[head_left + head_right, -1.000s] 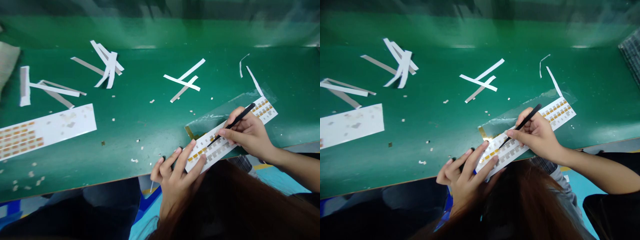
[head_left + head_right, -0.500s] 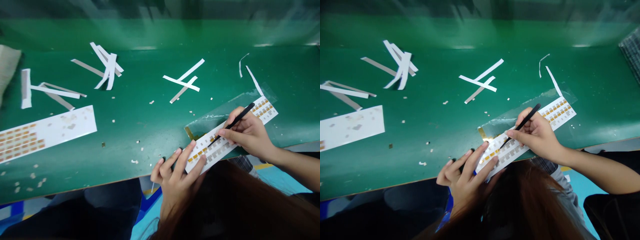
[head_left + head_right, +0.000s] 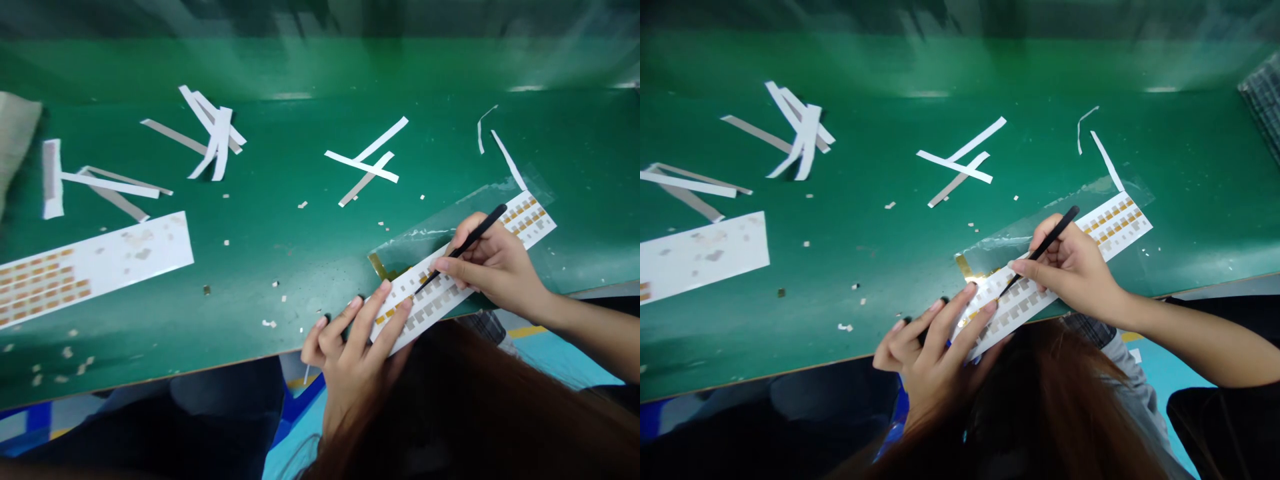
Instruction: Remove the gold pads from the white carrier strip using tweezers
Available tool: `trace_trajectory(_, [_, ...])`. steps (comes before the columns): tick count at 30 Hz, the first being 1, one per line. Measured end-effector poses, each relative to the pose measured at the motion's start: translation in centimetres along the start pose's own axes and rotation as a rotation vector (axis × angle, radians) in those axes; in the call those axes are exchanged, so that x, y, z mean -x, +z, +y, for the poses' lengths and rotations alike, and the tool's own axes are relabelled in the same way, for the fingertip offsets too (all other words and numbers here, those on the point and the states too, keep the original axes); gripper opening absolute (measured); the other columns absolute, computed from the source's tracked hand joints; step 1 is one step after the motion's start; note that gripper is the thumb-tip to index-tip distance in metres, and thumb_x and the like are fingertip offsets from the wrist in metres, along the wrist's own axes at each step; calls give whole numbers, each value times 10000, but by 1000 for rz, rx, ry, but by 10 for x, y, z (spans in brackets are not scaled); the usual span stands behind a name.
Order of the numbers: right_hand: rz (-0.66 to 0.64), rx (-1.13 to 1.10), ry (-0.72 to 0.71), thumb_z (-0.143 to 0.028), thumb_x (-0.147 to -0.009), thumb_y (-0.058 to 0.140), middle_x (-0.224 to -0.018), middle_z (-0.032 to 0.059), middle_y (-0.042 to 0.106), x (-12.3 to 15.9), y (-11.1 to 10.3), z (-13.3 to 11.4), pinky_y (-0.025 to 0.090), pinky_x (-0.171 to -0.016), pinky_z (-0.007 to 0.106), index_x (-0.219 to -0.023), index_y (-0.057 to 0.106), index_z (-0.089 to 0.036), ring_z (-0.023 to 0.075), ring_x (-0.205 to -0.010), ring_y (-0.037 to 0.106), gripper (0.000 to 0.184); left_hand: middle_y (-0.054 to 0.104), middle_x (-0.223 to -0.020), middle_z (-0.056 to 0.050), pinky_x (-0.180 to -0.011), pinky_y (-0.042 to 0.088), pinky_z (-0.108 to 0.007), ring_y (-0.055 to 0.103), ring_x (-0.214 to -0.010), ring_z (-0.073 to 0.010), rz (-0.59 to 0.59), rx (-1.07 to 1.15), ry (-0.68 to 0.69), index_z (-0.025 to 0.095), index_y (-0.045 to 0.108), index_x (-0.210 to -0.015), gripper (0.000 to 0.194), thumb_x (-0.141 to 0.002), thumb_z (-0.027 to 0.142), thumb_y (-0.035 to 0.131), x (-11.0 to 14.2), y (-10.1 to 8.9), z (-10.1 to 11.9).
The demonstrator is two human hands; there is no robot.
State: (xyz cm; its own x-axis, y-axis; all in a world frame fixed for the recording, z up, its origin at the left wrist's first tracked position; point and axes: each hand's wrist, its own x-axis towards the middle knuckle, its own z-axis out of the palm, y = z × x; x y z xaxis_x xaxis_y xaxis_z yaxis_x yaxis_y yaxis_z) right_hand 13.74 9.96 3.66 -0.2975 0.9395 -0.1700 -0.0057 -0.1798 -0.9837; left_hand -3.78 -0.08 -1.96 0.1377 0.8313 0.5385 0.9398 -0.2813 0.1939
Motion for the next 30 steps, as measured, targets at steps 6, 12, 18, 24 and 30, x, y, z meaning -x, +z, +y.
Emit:
trace_trajectory(6, [53, -90, 7, -199, -739, 714, -518, -73, 530, -4, -7, -11, 296, -351, 156, -814, 424, -210, 48, -403, 447, 299, 658, -1126, -20, -908, 235, -430, 480, -1012, -242, 8, 10, -17, 310, 625, -1038, 281, -770, 394, 638, 1, 2, 2])
trace_trajectory(12, [55, -26, 12, -185, -683, 750, -535, -59, 561, -18, 1, -16, 366, -387, 169, -786, 414, -201, 62, -425, 504, 352, 657, -1128, -5, -915, 218, -422, 475, -1016, -237, 2, 38, -52, 314, 627, -1011, 247, -778, 397, 635, 0, -2, 4])
trace_trajectory(18, [62, 0, 75, -203, -657, 762, -484, -64, 561, -24, 8, -8, 366, -372, 166, -805, 416, -198, 61, -394, 487, 376, 665, -1112, -6, -903, 217, -418, 483, -992, -236, 11, 34, -40, 311, 627, -1004, 236, -782, 393, 628, -1, 0, 3])
trace_trajectory(24, [45, 38, 101, -261, -648, 771, -462, -66, 557, -23, 9, -9, 349, -352, 160, -811, 427, -193, 60, -376, 475, 387, 672, -1096, -15, -898, 219, -423, 476, -989, -244, 30, 32, -29, 305, 635, -991, 225, -786, 396, 623, -2, 1, 4])
trace_trajectory(30, [63, 10, 79, -206, -659, 753, -473, -67, 560, -24, 10, -8, 342, -346, 150, -815, 419, -193, 54, -375, 472, 369, 670, -1101, -11, -897, 216, -421, 476, -988, -239, 30, 32, -25, 307, 629, -1008, 235, -793, 399, 614, -1, 0, 3])
